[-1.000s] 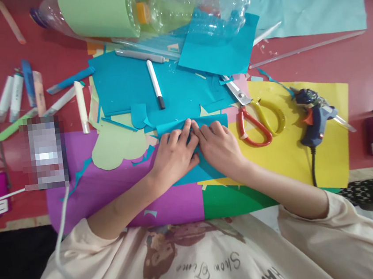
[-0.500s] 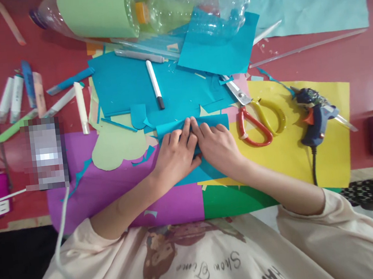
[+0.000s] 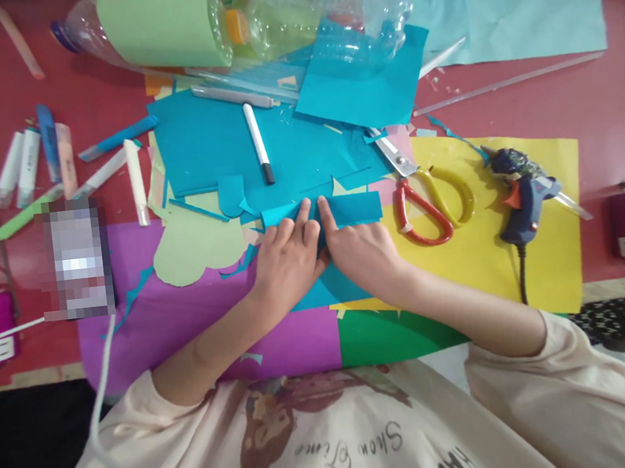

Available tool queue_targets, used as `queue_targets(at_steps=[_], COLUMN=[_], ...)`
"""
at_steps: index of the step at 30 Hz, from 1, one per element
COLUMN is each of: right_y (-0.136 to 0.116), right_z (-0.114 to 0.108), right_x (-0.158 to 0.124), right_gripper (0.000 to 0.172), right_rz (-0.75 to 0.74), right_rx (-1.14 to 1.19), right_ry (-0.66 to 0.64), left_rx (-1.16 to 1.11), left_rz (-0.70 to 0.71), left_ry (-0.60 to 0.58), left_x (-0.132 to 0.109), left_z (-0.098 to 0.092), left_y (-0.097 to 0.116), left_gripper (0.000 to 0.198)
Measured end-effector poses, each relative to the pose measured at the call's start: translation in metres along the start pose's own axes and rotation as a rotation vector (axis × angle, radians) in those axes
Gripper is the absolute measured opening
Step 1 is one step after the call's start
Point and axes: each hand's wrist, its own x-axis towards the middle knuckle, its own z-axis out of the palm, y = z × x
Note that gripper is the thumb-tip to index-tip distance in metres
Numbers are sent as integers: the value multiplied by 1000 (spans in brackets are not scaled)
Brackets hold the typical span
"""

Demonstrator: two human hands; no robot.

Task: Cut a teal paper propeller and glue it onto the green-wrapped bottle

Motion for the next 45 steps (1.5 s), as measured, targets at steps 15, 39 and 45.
queue_targets(at_steps=[15, 39, 45], right_y=[28, 40, 38], right_z=[8, 17, 17], right_x=[-7, -13, -11], right_gripper=[70, 80, 76], right_rz=[130, 198, 203], right_rx=[-138, -182, -185], right_ry=[-20, -20, -1], left_rx=[28, 51, 51], left_rz=[-125, -215, -199], left_ry=[-176, -163, -208], left_x=[-11, -22, -20], left_z=[-18, -15, -21], left_y=[-18, -27, -20], left_gripper=[47, 56, 57])
